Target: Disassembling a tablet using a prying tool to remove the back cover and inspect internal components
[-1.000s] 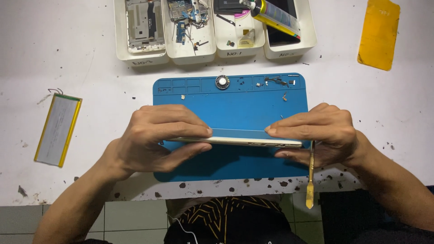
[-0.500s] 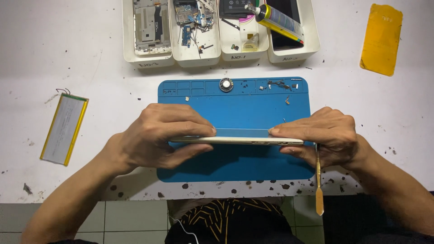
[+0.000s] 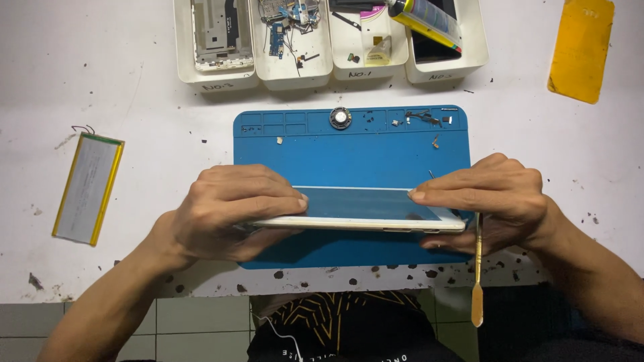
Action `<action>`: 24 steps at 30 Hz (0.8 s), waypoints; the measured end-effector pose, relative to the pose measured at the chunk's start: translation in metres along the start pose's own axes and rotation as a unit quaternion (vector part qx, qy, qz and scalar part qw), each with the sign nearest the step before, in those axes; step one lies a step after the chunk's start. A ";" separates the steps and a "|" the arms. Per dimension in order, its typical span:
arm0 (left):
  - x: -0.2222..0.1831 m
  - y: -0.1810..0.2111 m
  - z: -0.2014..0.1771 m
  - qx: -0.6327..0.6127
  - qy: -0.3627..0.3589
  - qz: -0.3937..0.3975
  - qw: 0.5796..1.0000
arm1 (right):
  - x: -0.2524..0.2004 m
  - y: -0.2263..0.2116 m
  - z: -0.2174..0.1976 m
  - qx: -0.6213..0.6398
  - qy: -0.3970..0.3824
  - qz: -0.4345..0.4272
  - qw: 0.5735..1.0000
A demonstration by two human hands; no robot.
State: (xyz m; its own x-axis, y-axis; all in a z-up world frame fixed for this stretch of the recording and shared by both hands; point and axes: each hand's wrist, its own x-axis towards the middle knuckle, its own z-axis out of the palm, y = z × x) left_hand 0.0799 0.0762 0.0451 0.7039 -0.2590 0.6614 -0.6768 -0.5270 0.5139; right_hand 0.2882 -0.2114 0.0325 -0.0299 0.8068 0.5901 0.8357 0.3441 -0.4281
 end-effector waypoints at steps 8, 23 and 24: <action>-0.002 0.000 0.001 0.002 -0.001 0.004 1.000 | 0.001 -0.002 -0.005 0.000 -0.014 -0.015 1.000; -0.003 0.000 0.004 0.002 0.000 0.012 1.000 | 0.004 -0.004 -0.002 0.011 -0.016 -0.052 0.998; -0.004 0.000 0.004 0.004 -0.001 0.013 1.000 | 0.004 -0.004 -0.001 0.014 -0.016 -0.052 0.998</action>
State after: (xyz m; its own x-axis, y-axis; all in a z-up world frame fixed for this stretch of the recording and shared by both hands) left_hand 0.0783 0.0744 0.0406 0.6865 -0.2739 0.6736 -0.6933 -0.5259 0.4927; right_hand 0.2857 -0.2097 0.0377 -0.1335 0.7807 0.6104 0.8115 0.4397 -0.3849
